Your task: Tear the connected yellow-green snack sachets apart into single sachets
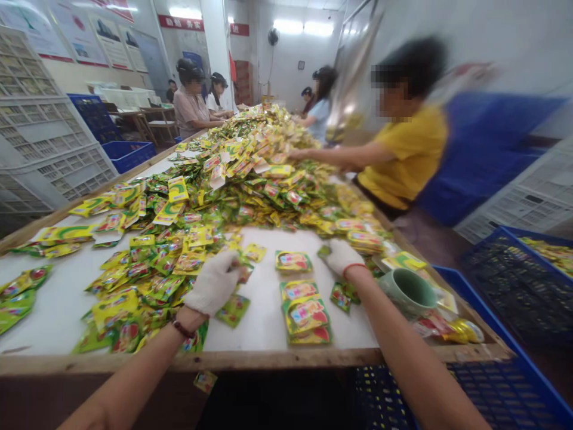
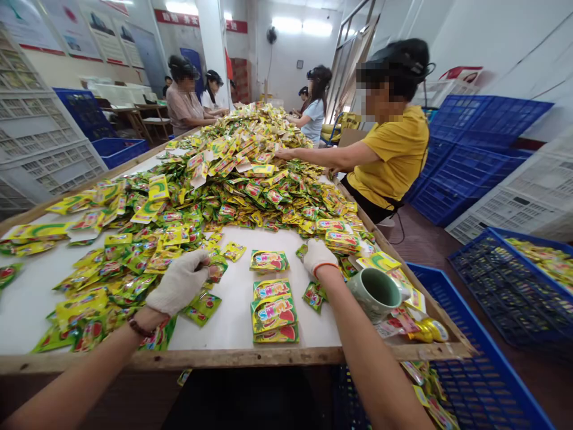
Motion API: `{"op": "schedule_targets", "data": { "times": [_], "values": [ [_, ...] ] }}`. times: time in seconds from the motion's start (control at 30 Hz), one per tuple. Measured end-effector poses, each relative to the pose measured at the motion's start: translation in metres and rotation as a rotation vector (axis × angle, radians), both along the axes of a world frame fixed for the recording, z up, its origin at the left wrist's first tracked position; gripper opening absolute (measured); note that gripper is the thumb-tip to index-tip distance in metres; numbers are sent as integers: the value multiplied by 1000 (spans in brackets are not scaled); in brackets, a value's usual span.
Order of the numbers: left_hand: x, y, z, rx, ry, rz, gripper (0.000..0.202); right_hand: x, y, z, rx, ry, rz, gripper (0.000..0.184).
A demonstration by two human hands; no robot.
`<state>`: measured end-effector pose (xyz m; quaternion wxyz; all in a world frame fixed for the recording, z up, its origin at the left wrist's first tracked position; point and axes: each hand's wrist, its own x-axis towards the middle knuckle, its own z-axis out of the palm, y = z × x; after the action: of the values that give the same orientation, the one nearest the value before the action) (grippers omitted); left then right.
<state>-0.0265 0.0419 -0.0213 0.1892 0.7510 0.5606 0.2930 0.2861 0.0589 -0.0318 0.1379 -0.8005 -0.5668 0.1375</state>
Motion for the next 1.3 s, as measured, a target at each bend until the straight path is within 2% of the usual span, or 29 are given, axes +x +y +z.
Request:
{"op": "schedule_targets", "data": {
  "times": [0.07, 0.13, 0.2, 0.23, 0.3, 0.4, 0.47, 0.5, 0.7, 0.8, 0.93, 1.0, 1.07, 1.2, 1.3],
  "values": [
    [-1, -9, 3, -209, -399, 29, 16, 1, -1, -1, -9, 16, 2, 31],
    [0, -18, 7, -409, -717, 58, 31, -1, -6, 1, 22, 36, 6, 27],
    [2, -26, 8, -518, -876, 99, 40, -6, -16, 6, 98, 68, 8, 22],
    [2, -29, 7, -523, -899, 116, 40, -10, -22, 9, 137, 92, 9, 22],
    [3, -33, 4, -470, -832, 124, 36, -21, -36, 16, 192, 158, 20, 28],
    [3, -32, -1, -302, -354, 15, 18, -39, -52, 23, 242, 404, 57, 35],
    [5, -25, 0, -197, -44, -46, 17, -49, -58, 25, 281, 561, 91, 35],
    [7, -19, 1, -154, 44, -49, 19, -53, -59, 24, 303, 612, 105, 35],
    [34, 41, 0, -68, 163, 54, 5, -69, -55, 10, 447, 797, 193, 29],
    [46, 68, -2, -111, 136, 3, 23, -72, -54, 8, 444, 786, 206, 26],
    [48, 83, -3, -199, 22, -61, 18, -69, -56, 17, 549, 710, 279, 34],
    [44, 80, -3, -228, -71, -57, 14, -68, -59, 22, 594, 718, 342, 33],
    [39, 68, 0, -258, -194, -45, 16, -67, -62, 24, 545, 790, 381, 21],
    [33, 23, 8, -373, -451, -60, 34, -74, -68, 24, 344, 961, 442, 23],
    [38, -15, 13, -522, -746, -111, 38, -83, -69, 26, 295, 921, 489, 22]
  ]
}}
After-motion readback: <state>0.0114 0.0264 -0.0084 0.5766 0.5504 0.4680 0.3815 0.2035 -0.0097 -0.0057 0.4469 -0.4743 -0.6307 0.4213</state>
